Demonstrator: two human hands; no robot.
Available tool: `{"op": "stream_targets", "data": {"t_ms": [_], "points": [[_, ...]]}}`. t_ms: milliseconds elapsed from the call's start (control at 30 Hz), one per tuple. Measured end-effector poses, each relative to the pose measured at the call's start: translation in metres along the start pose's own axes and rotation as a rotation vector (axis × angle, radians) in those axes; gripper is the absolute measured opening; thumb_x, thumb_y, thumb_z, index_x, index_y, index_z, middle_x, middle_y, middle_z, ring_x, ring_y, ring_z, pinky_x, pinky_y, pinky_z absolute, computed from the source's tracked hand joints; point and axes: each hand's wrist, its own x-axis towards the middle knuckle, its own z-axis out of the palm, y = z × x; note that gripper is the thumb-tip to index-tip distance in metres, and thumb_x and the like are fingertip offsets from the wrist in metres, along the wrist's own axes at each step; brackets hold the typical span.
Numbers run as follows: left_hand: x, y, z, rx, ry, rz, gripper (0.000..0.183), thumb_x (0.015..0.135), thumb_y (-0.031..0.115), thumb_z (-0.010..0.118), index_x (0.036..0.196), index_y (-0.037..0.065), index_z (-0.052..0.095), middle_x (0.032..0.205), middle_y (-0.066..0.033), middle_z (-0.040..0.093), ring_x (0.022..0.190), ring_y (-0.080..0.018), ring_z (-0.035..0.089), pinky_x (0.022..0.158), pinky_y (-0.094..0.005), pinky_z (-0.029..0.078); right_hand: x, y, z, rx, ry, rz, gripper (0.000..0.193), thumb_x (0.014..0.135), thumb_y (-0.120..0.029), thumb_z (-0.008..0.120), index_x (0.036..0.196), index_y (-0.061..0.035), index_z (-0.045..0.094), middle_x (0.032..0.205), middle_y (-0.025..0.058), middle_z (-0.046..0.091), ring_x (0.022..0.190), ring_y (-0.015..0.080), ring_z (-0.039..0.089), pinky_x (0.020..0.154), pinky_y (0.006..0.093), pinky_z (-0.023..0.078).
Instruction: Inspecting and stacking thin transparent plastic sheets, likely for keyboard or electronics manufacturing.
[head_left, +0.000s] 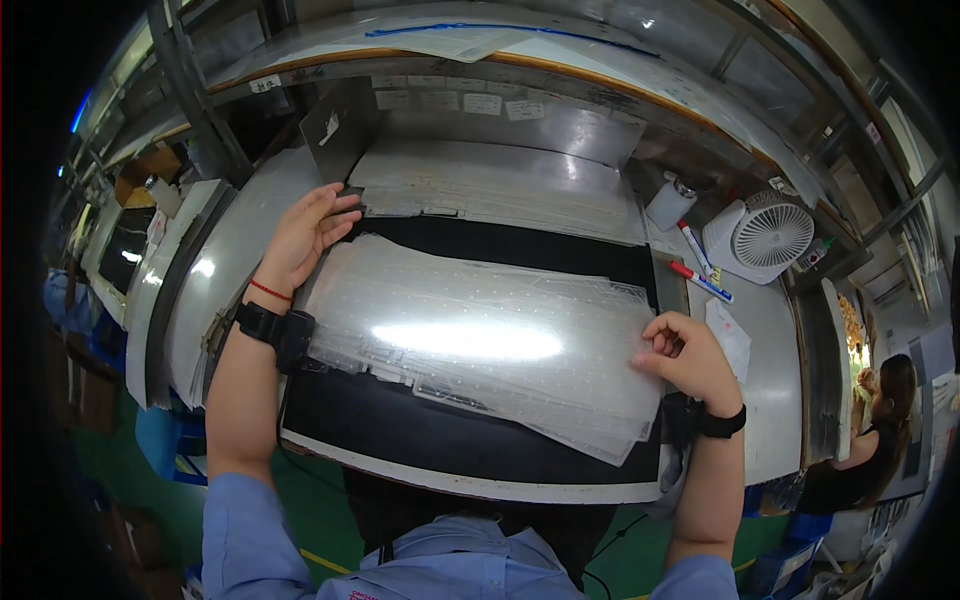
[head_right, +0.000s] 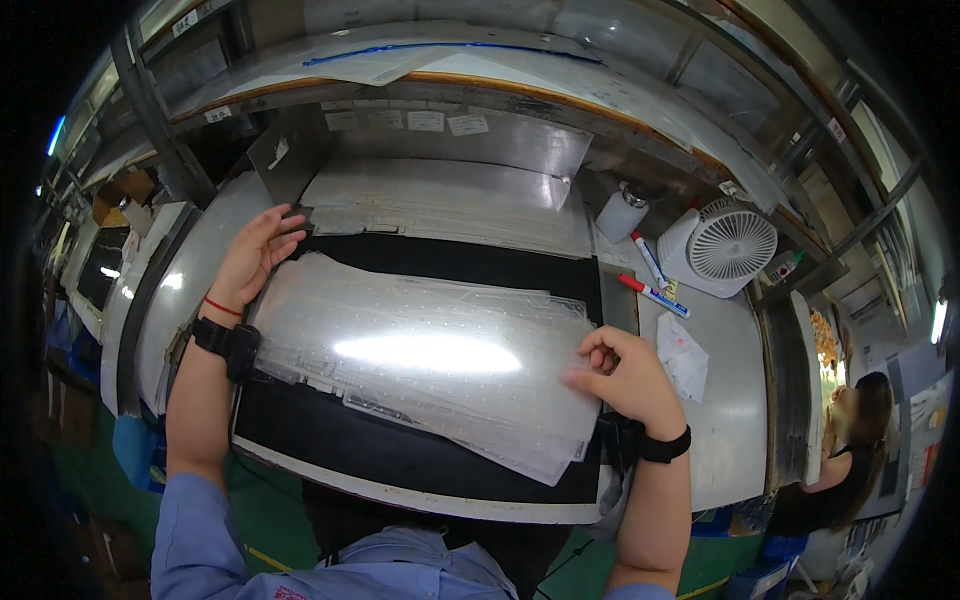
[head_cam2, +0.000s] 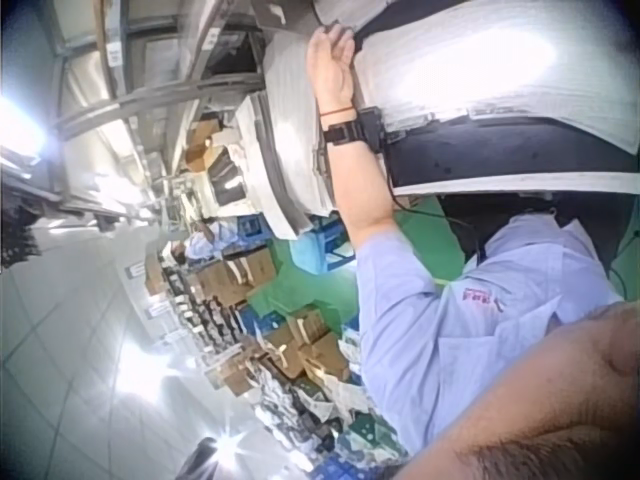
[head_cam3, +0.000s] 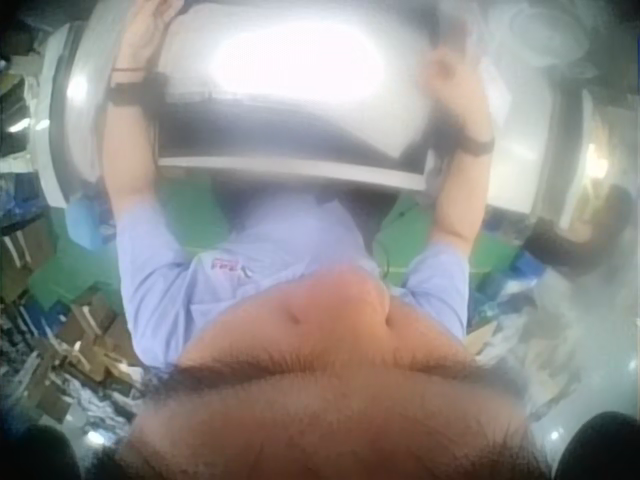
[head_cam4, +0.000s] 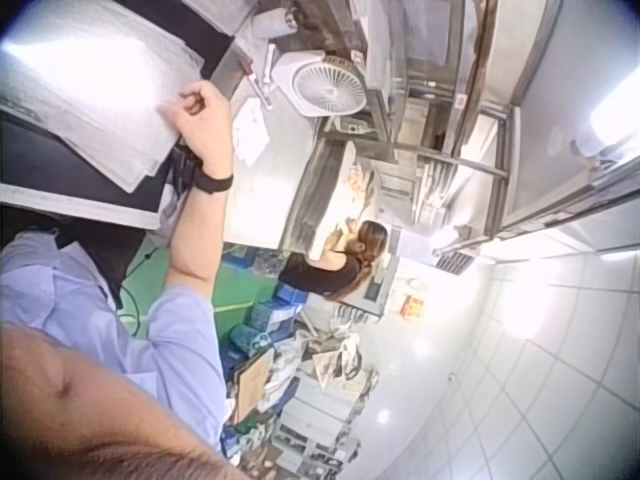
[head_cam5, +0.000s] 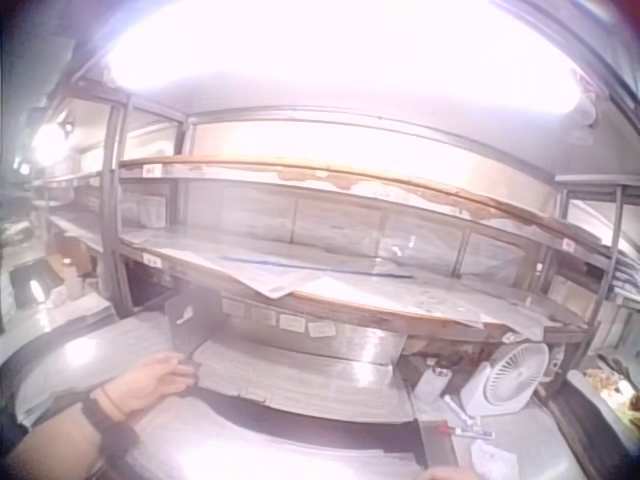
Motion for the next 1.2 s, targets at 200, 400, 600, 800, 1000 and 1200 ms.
{"op": "stream_targets", "data": {"t_ms": [200, 400, 600, 800, 1000, 1200], "points": [[0.001, -0.001, -0.003, 0.062, -0.049, -0.012, 0.036, 0.103, 0.018, 0.050, 0.132, -0.003, 0.048, 0.119, -0.0155, 0.062, 0.104, -0.0200, 0.065, 0.090, -0.0264, 0.055, -0.002, 0.006, -0.002, 0.036, -0.062, 0.004, 0.024, 0.075, -0.011, 0.081, 0.092, -0.0025, 0.066, 0.075, -0.0041, 0.050, 0.070, 0.0074, 0.046, 0.063, 0.0234, 0.040], [0.001, -0.001, -0.001, 0.029, -0.059, -0.020, 0.034, 0.103, 0.019, 0.050, 0.129, -0.004, 0.050, 0.118, -0.0170, 0.063, 0.104, -0.0207, 0.066, 0.088, -0.0251, 0.056, 0.006, 0.016, 0.007, 0.270, 0.187, -0.122, 0.008, 0.087, -0.004, 0.068, 0.094, -0.0033, 0.064, 0.083, -0.0023, 0.057, 0.077, 0.0073, 0.053, 0.072, 0.0216, 0.043], [-0.010, 0.010, 0.013, 0.077, -0.232, -0.122, 0.036, 0.105, 0.024, 0.047, 0.124, -0.006, 0.054, 0.116, -0.0185, 0.065, 0.096, -0.0193, 0.068, 0.080, -0.0235, 0.058, 0.015, 0.029, 0.008, 0.490, 0.371, -0.079, 0.008, 0.094, -0.006, 0.062, 0.101, -0.0023, 0.060, 0.090, -0.0009, 0.061, 0.081, 0.0072, 0.055, 0.074, 0.0221, 0.044], [-0.006, 0.009, -0.005, 0.193, -0.476, -0.173, 0.040, 0.105, 0.027, 0.047, 0.128, -0.005, 0.052, 0.115, -0.0146, 0.065, 0.095, -0.0151, 0.066, 0.082, -0.0243, 0.056, 0.017, 0.035, 0.008, 0.450, 0.403, -0.038, 0.009, 0.094, -0.007, 0.063, 0.102, -0.0021, 0.061, 0.089, -0.0009, 0.062, 0.080, 0.0068, 0.055, 0.074, 0.0220, 0.044], [-0.014, 0.003, 0.019, 0.176, -0.141, -0.057, 0.041, 0.104, 0.025, 0.050, 0.133, -0.004, 0.050, 0.114, -0.0099, 0.064, 0.097, -0.0120, 0.062, 0.088, -0.0258, 0.053, 0.015, 0.032, 0.009, 0.396, 0.515, -0.116, 0.011, 0.095, -0.008, 0.064, 0.104, -0.0029, 0.063, 0.093, -0.0007, 0.063, 0.083, 0.0071, 0.056, 0.075, 0.0216, 0.044], [-0.010, 0.003, 0.009, 0.386, -0.280, -0.103, 0.032, 0.101, 0.020, 0.055, 0.125, -0.001, 0.059, 0.094, -0.0015, 0.065, 0.076, -0.0061, 0.054, 0.070, -0.0187, 0.046, 0.017, 0.033, 0.010, 0.482, 0.563, -0.122, 0.011, 0.095, -0.009, 0.064, 0.105, -0.0025, 0.063, 0.091, -0.0010, 0.062, 0.082, 0.0071, 0.055, 0.074, 0.0219, 0.044]]}}
